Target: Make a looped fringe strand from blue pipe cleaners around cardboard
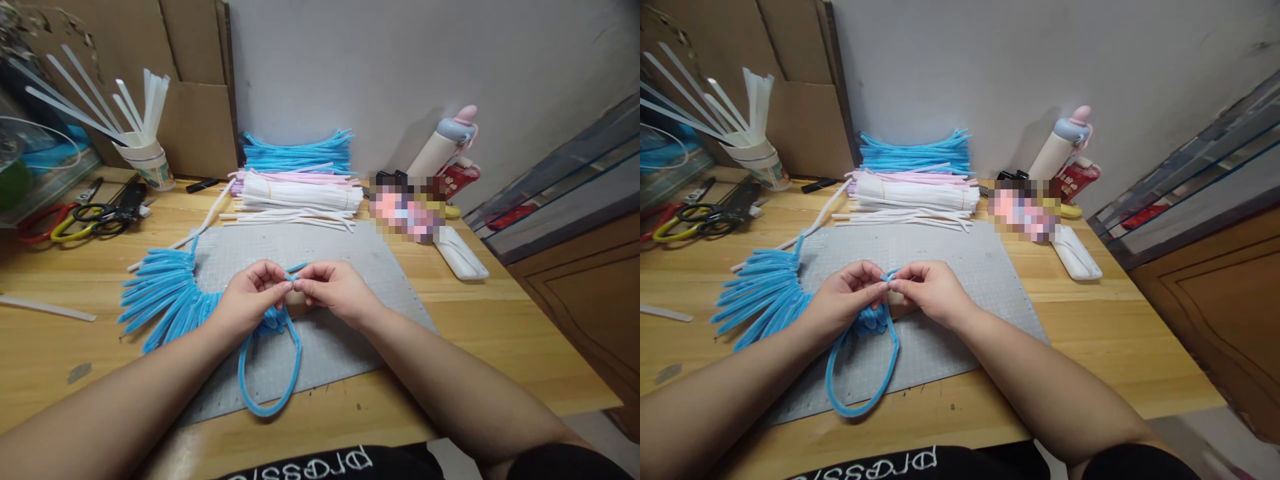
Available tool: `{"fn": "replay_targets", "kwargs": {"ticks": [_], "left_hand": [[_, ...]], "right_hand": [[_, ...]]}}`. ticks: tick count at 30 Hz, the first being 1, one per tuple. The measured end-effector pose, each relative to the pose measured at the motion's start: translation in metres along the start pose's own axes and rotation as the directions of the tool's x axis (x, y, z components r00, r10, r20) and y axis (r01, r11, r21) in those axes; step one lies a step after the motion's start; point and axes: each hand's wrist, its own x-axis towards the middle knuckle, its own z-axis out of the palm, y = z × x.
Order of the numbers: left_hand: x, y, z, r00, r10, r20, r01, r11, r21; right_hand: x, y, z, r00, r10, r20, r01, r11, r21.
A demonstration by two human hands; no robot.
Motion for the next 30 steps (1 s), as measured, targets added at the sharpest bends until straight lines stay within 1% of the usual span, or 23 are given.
{"fn": "replay_targets", "kwargs": {"ticks": [6,10,12,14,16,17,19,20,23,26,28,30], "left_hand": [[-0.004,0.005,0.003,0.999,0.007,-0.043,-0.006,0.999,0.034],[-0.006,0.004,0.004,0.998,0.036,-0.05,-0.032,0.995,0.092],[-0.006,0.002,0.004,0.996,0.089,-0.024,-0.084,0.985,0.148],[-0.008,0.0,0.004,0.977,0.212,0.001,-0.204,0.941,0.269],[-0.01,-0.002,0.004,0.933,0.359,0.04,-0.339,0.831,0.442],[-0.011,-0.002,0.004,0.909,0.413,0.061,-0.381,0.763,0.522],[-0.014,-0.002,0.004,0.88,0.467,0.089,-0.412,0.657,0.631],[-0.015,-0.002,0.004,0.874,0.477,0.091,-0.412,0.628,0.66],[-0.017,-0.001,0.004,0.861,0.498,0.103,-0.421,0.583,0.695],[-0.017,0.0,0.004,0.847,0.514,0.134,-0.45,0.559,0.697],[-0.016,0.0,0.004,0.847,0.511,0.147,-0.458,0.562,0.689],[-0.015,-0.001,0.003,0.86,0.492,0.134,-0.44,0.583,0.683]], "right_hand": [[-0.001,0.0,0.001,0.999,0.017,0.045,-0.019,0.998,0.054],[0.0,0.001,-0.001,0.993,0.075,0.093,-0.088,0.986,0.144],[0.001,0.001,-0.001,0.986,0.118,0.119,-0.139,0.973,0.183],[0.003,0.002,-0.001,0.978,0.162,0.13,-0.188,0.958,0.218],[0.004,0.004,0.0,0.972,0.199,0.121,-0.223,0.945,0.239],[0.004,0.004,0.001,0.971,0.21,0.111,-0.231,0.943,0.24],[0.003,0.005,0.002,0.973,0.203,0.109,-0.224,0.947,0.231],[0.002,0.004,0.002,0.975,0.186,0.124,-0.21,0.952,0.222],[-0.001,0.002,0.002,0.976,0.148,0.157,-0.176,0.968,0.181],[-0.003,0.001,0.001,0.977,0.167,0.134,-0.185,0.973,0.134],[-0.003,0.001,0.0,0.974,0.178,0.143,-0.196,0.973,0.123],[-0.002,0.001,-0.001,0.971,0.178,0.162,-0.199,0.972,0.125]]}}
